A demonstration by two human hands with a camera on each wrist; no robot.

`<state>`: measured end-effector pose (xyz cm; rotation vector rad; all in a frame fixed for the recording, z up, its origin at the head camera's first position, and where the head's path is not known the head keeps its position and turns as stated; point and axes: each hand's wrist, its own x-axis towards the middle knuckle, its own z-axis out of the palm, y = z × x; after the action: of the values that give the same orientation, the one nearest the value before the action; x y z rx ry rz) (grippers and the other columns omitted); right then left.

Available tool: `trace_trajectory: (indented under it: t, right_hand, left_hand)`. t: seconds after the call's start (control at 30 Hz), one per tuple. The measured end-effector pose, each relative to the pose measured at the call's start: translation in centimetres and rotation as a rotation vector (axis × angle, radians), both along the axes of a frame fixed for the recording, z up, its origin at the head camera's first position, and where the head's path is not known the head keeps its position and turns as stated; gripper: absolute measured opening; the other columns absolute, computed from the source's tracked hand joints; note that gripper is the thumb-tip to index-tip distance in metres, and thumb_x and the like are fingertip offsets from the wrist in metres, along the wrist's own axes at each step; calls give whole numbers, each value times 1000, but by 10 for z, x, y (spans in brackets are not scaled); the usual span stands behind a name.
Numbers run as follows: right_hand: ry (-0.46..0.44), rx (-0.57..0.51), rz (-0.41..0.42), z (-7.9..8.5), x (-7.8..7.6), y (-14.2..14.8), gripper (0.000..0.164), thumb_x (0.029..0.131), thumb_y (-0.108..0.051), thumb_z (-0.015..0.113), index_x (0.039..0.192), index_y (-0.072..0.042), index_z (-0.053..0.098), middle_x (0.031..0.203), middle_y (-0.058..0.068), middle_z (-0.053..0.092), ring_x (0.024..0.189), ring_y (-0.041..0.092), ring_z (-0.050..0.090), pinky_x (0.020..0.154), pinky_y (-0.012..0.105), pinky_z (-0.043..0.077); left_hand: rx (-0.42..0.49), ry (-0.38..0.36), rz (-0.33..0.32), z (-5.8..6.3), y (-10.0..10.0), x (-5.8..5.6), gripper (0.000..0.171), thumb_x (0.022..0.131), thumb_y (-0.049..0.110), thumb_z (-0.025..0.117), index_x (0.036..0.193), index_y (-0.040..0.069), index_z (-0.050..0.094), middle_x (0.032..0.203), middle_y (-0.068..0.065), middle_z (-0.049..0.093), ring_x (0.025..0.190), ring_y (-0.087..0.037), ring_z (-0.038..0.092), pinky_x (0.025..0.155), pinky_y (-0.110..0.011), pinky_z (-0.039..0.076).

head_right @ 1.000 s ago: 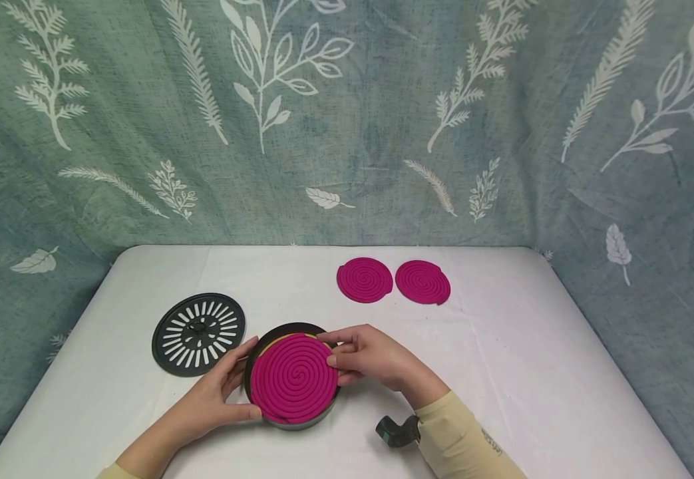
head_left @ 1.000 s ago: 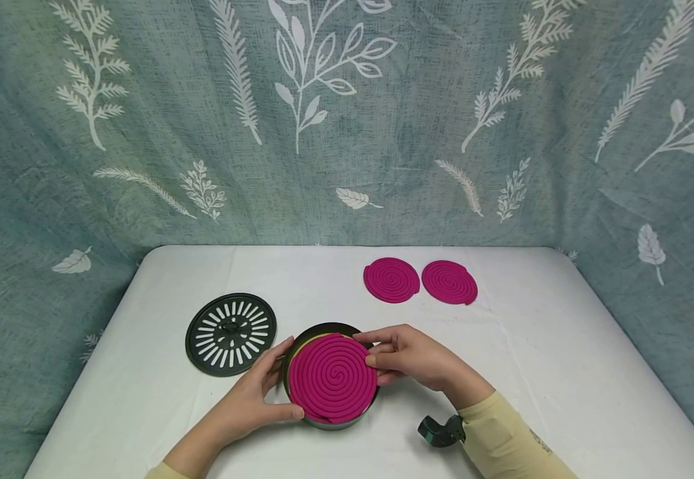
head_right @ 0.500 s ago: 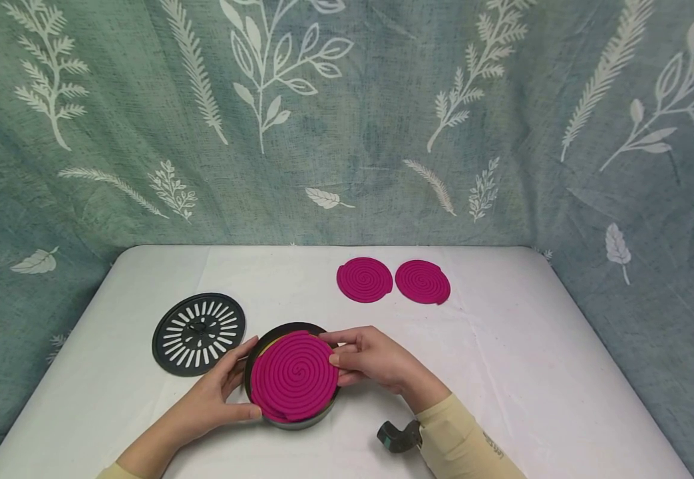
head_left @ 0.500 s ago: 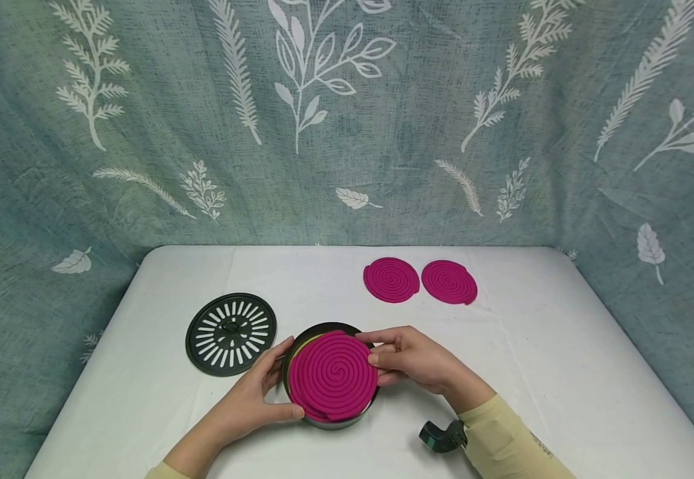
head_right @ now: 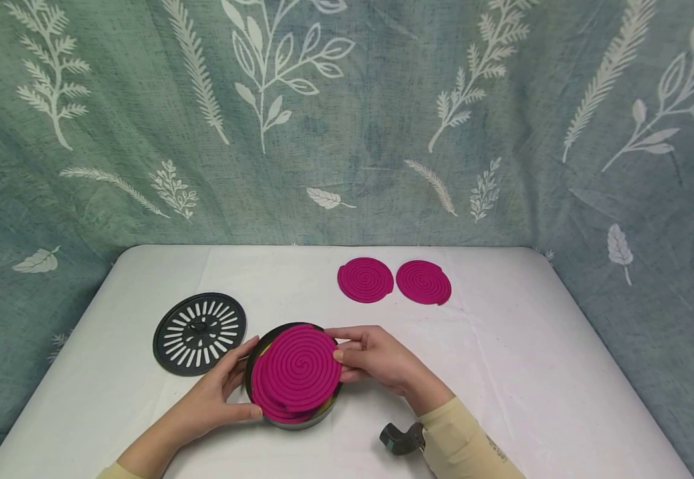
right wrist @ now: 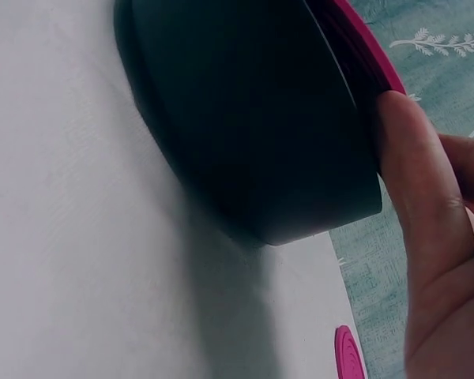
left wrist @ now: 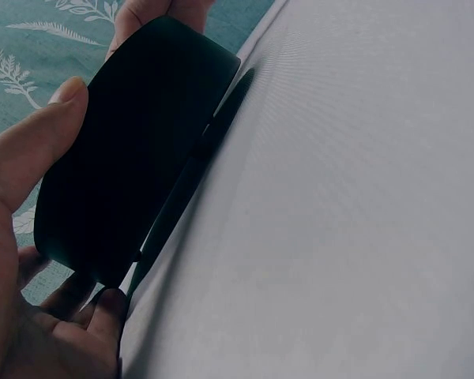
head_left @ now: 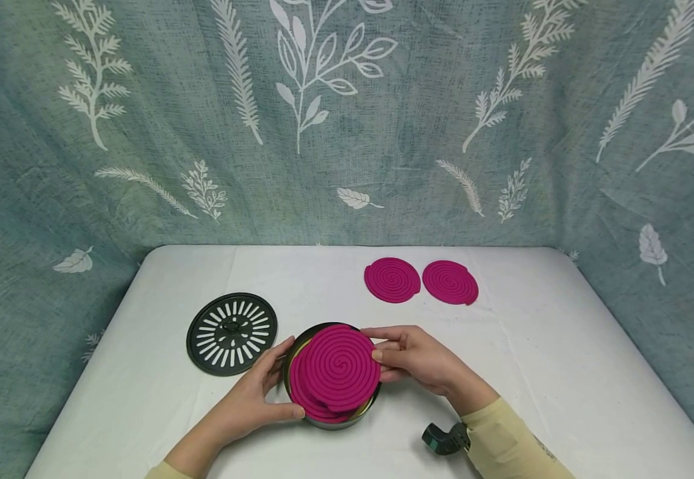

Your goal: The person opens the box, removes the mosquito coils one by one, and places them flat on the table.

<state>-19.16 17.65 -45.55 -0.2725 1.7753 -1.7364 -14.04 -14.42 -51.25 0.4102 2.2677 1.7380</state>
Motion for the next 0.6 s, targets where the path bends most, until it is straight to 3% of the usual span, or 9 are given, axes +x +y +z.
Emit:
trace_trajectory:
  t: [0.3, 0.6]
  right_hand:
    - [13, -40, -43, -1, 1, 6, 54, 96, -6, 63, 146, 2, 43, 115, 21, 68, 96, 29, 70, 79, 40, 62]
    - [23, -71, -68, -4, 1, 16, 56, 97, -6, 62, 148, 4, 39, 115, 23, 68, 93, 29, 71, 81, 42, 61]
  left_hand:
    - [1, -6, -4, 1, 0, 0, 115, 64, 34, 94, 157, 21, 28, 157, 7, 27, 141, -16, 34, 115, -25, 31]
    - [8, 8, -13, -1, 0, 0, 113, 66, 32, 93, 157, 21, 27, 158, 3, 26, 142, -20, 33, 116, -29, 30]
